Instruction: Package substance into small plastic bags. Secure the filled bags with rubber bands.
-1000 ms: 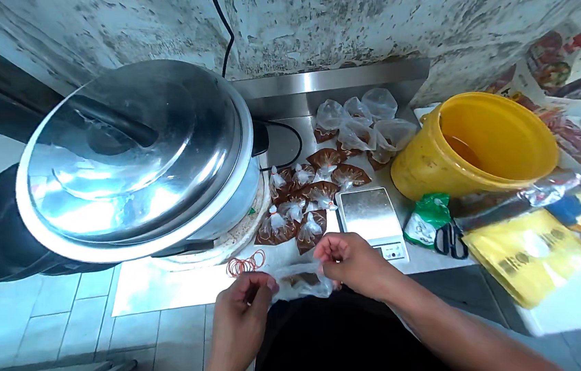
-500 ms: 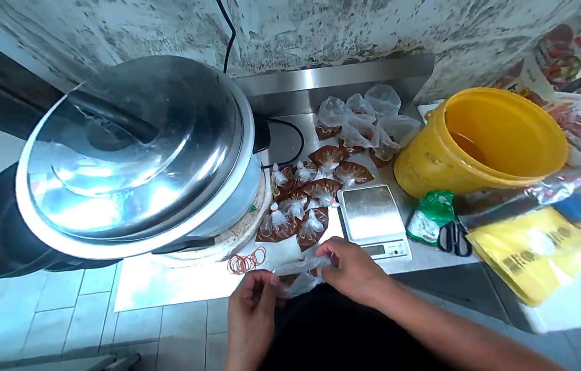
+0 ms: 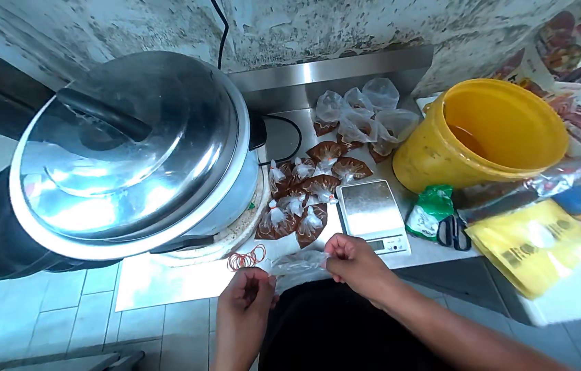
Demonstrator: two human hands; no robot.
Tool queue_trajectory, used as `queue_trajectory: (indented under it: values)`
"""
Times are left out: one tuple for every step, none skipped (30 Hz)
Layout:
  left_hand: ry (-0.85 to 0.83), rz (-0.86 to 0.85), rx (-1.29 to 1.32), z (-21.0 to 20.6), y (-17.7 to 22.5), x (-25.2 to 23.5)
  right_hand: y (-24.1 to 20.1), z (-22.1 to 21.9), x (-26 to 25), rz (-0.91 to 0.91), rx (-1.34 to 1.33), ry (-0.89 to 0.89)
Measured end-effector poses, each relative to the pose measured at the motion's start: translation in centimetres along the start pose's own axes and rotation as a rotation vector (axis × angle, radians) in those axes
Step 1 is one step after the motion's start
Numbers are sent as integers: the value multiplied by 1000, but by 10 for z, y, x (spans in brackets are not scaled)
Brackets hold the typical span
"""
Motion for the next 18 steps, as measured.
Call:
queue_trajectory:
  values:
    - [1,-2,15,0,0,0,0,0,0,2,-1,-3]
    - [4,-5,34,0,-1,-1,0,0,0,-11,-17,-8]
    - [8,-8,52,0,-2,-1,0,0,1,-40,-49,-17]
    - [12,-11,64,-1,-3,-2,-1,-1,2,-76,-95,-28]
    - [16,-13,74,-3,-5,-2,-1,-2,3,-108,-144,-36]
    - [22,-8,81,-5,-8,-3,0,-2,3,-127,-186,-39]
    - [30,-1,84,-7,-12,-4,2,-2,3,-132,-217,-36]
    - [41,7,82,-8,-16,-5,3,-2,2,-122,-237,-31]
    - [52,16,73,-7,-18,-6,3,-3,1,-104,-240,-31]
    - [63,13,58,-5,-16,-6,1,-2,0,-80,-227,-33]
    - [73,0,42,-4,-12,-5,0,-1,0,-59,-191,-28]
    - [86,-18,29,-2,-7,-3,-1,1,0,-42,-134,-17]
    - [105,-39,29,0,-5,-2,0,3,-1,-25,-63,-1]
    - [128,-72,31,2,-4,-4,-1,4,-2,-6,3,13]
    - [135,-115,24,4,-4,-7,-2,5,-4,12,57,17]
    - [108,-173,2,5,-5,-10,-4,4,-5,27,90,13]
    - [40,-243,-51,5,-5,-13,-5,4,-5,37,102,10]
    - [-43,-303,-133,3,-4,-13,-5,3,-4,42,103,2]
Point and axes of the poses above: each hand's wrist, its own x-axis away from the middle knuckle, its own z-axis out of the back of the hand, y = z × x, the point moved 5 cm from there along -x, towards the middle knuckle, and after that the axes turned 3 degrees about -x, right-handed, at the moved point
